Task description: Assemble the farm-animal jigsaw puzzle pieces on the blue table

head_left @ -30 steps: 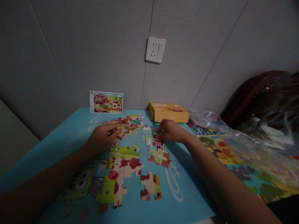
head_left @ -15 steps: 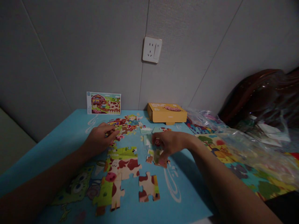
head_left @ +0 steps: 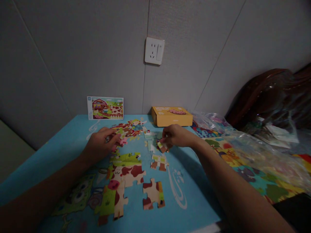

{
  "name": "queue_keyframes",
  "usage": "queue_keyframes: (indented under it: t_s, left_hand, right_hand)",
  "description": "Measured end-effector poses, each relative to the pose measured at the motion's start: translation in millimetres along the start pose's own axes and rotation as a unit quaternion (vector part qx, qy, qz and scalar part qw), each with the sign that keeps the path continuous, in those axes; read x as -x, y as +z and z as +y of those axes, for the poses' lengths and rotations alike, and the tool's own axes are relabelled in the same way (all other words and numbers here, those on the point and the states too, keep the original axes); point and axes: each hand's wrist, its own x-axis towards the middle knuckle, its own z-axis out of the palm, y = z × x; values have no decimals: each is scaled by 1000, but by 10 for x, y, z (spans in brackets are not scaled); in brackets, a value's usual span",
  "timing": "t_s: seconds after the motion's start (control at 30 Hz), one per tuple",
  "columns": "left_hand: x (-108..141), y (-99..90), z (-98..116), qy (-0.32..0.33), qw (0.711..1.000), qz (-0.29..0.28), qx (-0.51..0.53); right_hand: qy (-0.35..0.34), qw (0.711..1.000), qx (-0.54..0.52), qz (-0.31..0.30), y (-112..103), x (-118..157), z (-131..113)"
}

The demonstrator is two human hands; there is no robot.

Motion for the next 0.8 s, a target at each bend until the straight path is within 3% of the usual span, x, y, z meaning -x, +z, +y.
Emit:
queue_keyframes:
  t_s: [0.07, 0.2, 0.33, 0.5, 0.6, 0.7, 0.8]
  left_hand:
    - [-5, -2, 3, 1, 1000, -2, 0]
    - [-8, -5, 28, 13, 1000, -1, 11]
    - [62, 9, 156, 74, 996, -21, 40]
    - [142, 62, 275, 156, 983, -86, 49]
    - [81, 57, 158, 145, 989, -36, 9]
    - [-4, 38, -66, 52, 994, 23, -94]
    - [-39, 45, -258, -73, 983, -15, -165]
  right_hand:
    - [4, 999, 5, 40, 67, -78, 81]
    - [-13, 999, -17, 47, 242, -201, 134]
    - [-83, 989, -73, 100, 366, -153, -92]
    - [-190, 969, -115, 109, 538, -92, -389]
    - [-125, 971, -97, 178, 574, -174, -302]
    - [-9, 974, -50, 220, 543, -287, -88]
    - [90, 975, 9, 202, 503, -378, 74]
